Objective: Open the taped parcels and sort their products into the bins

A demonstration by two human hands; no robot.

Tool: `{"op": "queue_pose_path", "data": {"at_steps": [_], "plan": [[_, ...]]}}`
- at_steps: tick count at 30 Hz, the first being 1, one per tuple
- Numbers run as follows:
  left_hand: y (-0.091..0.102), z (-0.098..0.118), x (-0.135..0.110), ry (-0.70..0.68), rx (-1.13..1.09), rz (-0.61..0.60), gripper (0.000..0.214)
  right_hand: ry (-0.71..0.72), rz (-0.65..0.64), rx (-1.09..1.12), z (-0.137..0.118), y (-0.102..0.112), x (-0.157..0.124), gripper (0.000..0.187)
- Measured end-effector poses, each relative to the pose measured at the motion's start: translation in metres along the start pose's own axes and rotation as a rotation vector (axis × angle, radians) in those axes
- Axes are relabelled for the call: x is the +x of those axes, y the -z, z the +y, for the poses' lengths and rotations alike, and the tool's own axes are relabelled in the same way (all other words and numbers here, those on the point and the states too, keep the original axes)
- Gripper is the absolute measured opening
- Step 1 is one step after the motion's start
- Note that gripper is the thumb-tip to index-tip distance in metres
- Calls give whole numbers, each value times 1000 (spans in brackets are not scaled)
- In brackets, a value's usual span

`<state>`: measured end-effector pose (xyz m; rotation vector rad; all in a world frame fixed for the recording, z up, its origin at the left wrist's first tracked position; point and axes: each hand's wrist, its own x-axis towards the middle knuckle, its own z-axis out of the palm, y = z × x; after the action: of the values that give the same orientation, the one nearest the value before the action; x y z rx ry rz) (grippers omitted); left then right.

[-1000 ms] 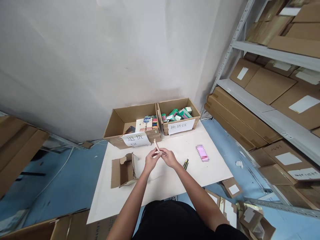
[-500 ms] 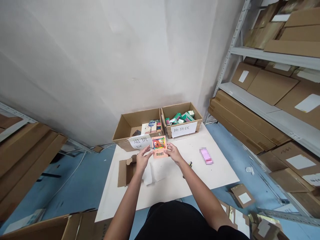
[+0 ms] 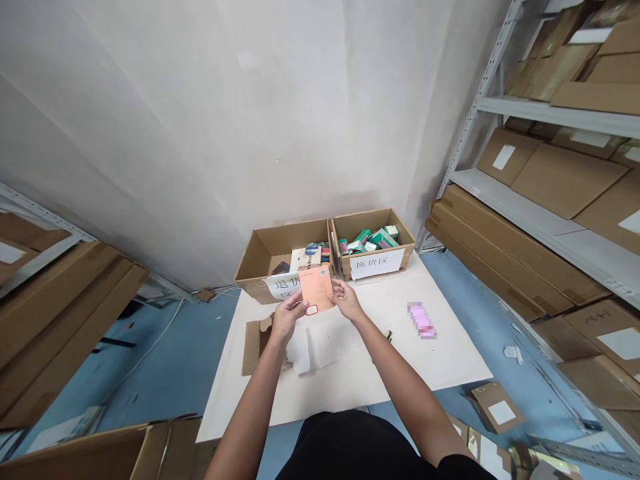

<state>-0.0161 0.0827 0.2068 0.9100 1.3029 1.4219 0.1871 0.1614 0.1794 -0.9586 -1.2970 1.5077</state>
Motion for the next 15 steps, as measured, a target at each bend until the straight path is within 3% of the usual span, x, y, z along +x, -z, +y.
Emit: {"op": "queue_pose_path", "data": {"at_steps": [4,7,11,15], "plan": [[20,-3,18,28,35,74,78,-63,-62,117,5,-7,18,63],[34,-4,45,39,49,52,76,-63,-45,138,6,-17,44,63],[41,11,109,18,62,46,74,-15,-23,103,-2,-35,110,63],[41,30,175,-3,147,208,67,51,115,-1,-10,-43,179,63]]}}
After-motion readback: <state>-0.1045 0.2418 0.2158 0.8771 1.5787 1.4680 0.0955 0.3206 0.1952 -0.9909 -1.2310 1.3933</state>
